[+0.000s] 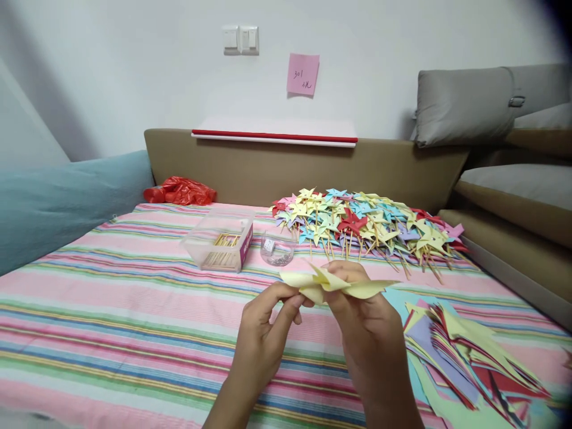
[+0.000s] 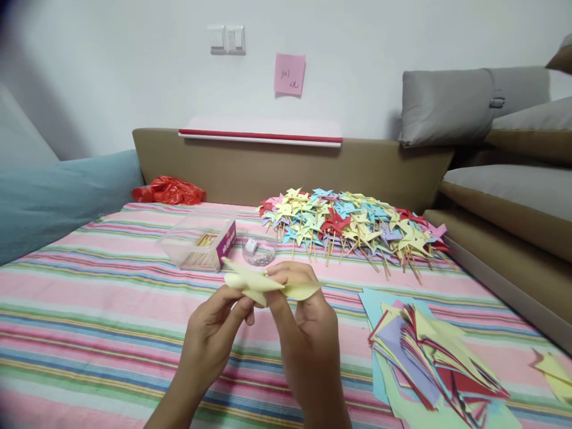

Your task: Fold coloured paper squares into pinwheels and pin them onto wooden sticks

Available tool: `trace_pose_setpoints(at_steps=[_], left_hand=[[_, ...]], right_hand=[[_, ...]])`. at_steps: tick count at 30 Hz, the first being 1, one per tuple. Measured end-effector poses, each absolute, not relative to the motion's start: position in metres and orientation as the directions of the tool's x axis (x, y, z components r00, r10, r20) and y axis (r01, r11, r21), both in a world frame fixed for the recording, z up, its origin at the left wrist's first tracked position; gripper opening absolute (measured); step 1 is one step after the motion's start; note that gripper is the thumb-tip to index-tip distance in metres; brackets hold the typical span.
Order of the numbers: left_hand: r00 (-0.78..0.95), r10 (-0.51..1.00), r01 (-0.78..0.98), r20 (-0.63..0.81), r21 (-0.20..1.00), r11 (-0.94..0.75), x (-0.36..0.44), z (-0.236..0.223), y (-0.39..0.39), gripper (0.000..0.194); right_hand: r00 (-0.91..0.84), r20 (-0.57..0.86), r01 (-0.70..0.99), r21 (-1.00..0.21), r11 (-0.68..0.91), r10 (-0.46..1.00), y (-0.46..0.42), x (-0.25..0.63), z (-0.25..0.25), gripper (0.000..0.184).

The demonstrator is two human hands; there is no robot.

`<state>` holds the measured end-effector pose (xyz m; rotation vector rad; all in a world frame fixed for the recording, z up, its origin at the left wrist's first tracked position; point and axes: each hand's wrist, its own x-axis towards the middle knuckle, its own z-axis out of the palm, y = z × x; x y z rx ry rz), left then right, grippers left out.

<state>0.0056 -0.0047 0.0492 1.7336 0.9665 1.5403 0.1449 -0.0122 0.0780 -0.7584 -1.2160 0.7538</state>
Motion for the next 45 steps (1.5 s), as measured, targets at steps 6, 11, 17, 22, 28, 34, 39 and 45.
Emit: trace_pose_setpoints(at_steps=[6,11,17,22,28,34,39,45], left_hand=[[0.082,0.833,0.177,0.547,0.815,-0.553,0.006,0.048,-0.003,0.013],[0.096,0.84,0.198,0.534,0.817,-0.542,0.007,0.045,-0.002,0.014],[0.07,0.821,0.253,0.567,0.786,-0.564,0.011,0.041,-0.002,0.012],[0.032,0.829,0.256,0.558,0.798,-0.546,0.021,0.034,-0.003,0.014],[0.055,0.802,0.287,0.595,0.76,-0.584,0.025,0.03,-0.002,0.015],[0.077,0.809,0.277,0.582,0.767,-0.578,0.023,0.03,-0.001,0.016],[0.065,0.87,0.251,0.489,0.836,-0.488,0.025,0.032,-0.004,0.016],[-0.074,0.982,-0.116,0.171,0.977,-0.179,0.025,0.027,0.007,0.026]], right_hand=[[0.214,0.242,-0.418,-0.853,0.313,0.946,-0.004,0.136,0.071,0.021],[0.196,0.169,-0.481,-0.842,0.245,0.966,0.0,0.138,0.062,0.029],[0.193,0.155,-0.512,-0.826,0.234,0.969,0.01,0.144,0.052,0.035],[0.153,0.114,-0.556,-0.811,0.181,0.982,0.011,0.149,0.048,0.039],[0.131,0.091,-0.574,-0.805,0.15,0.987,0.011,0.152,0.044,0.041],[0.134,0.094,-0.588,-0.794,0.156,0.987,0.017,0.151,0.039,0.041],[0.135,0.098,-0.579,-0.8,0.159,0.986,0.017,0.148,0.039,0.04],[0.25,0.06,-0.429,-0.888,0.166,0.966,0.021,0.146,0.038,0.049]])
